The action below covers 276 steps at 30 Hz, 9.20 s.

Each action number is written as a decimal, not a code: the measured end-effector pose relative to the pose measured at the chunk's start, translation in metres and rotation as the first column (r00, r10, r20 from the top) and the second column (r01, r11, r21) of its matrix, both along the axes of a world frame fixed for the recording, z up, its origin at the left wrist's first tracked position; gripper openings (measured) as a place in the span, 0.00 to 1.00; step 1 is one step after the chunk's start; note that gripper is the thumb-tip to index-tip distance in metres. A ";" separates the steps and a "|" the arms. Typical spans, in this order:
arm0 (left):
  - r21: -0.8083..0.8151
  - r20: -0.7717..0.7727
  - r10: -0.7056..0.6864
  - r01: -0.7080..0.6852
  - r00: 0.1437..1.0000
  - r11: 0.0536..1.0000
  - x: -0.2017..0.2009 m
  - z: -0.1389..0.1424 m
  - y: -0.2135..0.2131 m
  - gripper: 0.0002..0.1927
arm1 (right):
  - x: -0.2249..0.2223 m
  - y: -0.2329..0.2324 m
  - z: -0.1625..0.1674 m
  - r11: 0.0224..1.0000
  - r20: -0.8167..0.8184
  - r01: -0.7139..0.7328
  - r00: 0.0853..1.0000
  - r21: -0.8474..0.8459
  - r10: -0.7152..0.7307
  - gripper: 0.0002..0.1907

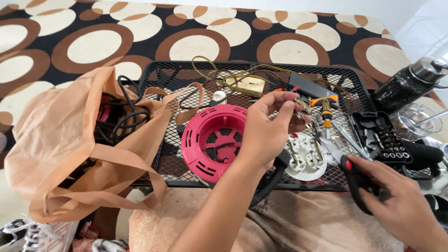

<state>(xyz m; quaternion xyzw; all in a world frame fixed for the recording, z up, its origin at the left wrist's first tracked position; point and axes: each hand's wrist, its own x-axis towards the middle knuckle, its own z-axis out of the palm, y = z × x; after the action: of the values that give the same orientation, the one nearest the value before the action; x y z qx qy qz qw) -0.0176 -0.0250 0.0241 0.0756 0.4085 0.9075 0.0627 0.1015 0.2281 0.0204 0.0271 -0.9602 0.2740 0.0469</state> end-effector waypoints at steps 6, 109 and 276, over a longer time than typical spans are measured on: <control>0.003 -0.085 0.041 -0.041 0.996 0.999 -0.015 -0.009 0.009 0.08 | -0.008 0.001 -0.003 0.997 0.008 0.007 1.000 -0.075 -0.006 0.35; 0.003 -0.001 0.156 -0.156 0.988 0.988 -0.028 -0.033 0.024 0.08 | -0.044 -0.029 -0.053 0.637 0.167 0.121 0.986 -0.761 0.013 0.30; -0.137 -0.026 0.341 -0.341 0.940 0.930 -0.027 -0.036 -0.022 0.14 | -0.065 -0.063 0.016 0.878 0.036 -0.137 0.984 -0.458 0.172 0.28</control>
<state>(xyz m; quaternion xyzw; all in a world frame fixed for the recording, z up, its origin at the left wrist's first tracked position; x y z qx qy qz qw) -0.0444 -0.0472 -0.0122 -0.0003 0.4777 0.8738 -0.0910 0.0367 0.1655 0.0369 0.0816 -0.8654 0.4944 -0.0062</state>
